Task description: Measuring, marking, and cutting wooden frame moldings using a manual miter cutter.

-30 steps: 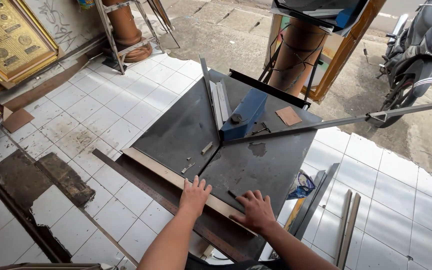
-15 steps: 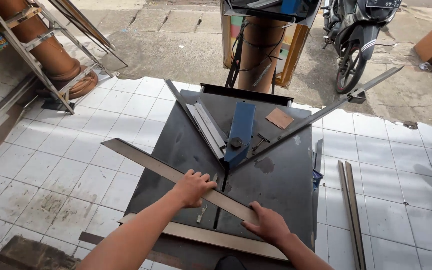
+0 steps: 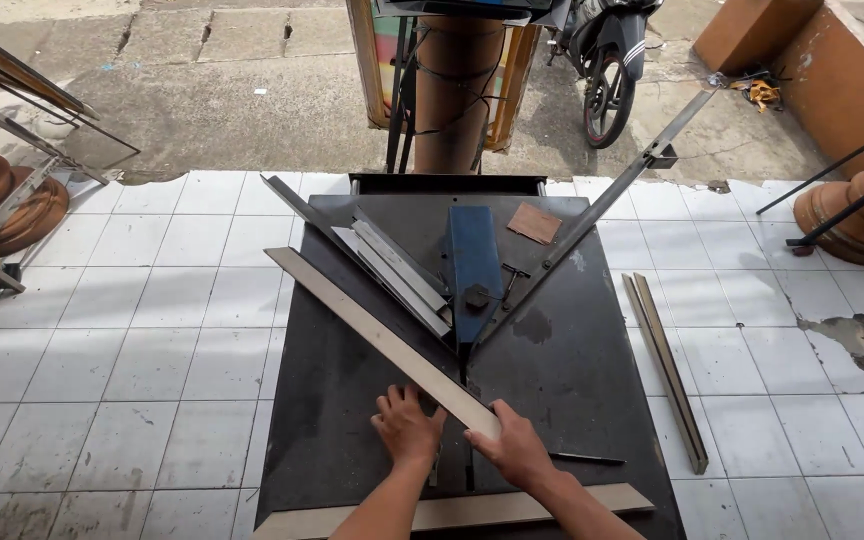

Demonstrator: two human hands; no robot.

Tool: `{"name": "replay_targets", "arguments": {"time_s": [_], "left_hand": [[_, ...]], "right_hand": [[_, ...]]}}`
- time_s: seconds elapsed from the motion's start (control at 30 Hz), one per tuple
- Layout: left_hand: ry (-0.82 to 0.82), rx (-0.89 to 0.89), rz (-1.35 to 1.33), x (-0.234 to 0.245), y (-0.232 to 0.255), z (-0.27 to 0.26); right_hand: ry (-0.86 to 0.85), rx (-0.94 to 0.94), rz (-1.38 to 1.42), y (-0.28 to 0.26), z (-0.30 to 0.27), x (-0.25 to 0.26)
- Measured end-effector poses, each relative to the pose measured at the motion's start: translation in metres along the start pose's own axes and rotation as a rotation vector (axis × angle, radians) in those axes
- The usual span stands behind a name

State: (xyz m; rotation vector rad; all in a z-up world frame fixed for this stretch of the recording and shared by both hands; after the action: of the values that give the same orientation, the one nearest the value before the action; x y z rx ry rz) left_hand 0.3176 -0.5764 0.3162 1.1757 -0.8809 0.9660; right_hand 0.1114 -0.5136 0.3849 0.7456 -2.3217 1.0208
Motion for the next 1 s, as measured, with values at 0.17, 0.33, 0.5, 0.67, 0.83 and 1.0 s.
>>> {"name": "replay_targets", "arguments": {"time_s": [0.17, 0.33, 0.5, 0.67, 0.83, 1.0], "left_hand": [[-0.106, -0.286, -0.208, 0.038, -0.021, -0.03], [-0.199, -0.63, -0.239, 0.069, -0.04, -0.04], [0.058, -0.204, -0.206, 0.074, -0.048, -0.008], [-0.091, 0.037, -0.181, 0.043, -0.015, 0.019], [-0.144, 0.097, -0.235, 0.03, -0.017, 0.053], [-0.183, -0.024, -0.144, 0.014, -0.047, 0.117]], "right_hand": [[0.055, -0.151, 0.009, -0.015, -0.023, 0.0], [0.255, -0.168, 0.187, -0.016, -0.009, -0.019], [0.43, -0.117, -0.047, -0.016, 0.005, -0.007], [0.504, -0.218, -0.215, 0.029, 0.073, 0.05], [0.272, -0.33, -0.428, 0.062, 0.109, 0.055], [0.122, -0.407, -0.469, 0.059, 0.112, 0.057]]}}
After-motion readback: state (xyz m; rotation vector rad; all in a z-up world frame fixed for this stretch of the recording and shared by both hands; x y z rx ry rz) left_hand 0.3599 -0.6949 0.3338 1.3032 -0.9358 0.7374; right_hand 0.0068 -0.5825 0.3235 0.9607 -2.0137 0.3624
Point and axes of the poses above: each hand's wrist, its own z-axis towards the middle knuckle, its own x-axis out of the back of the hand, y = z × x, the point moved 6 cm from there along z, towards the middle knuckle, and after that the axes turned 15 degrees about -x, right-handed, at the moved point
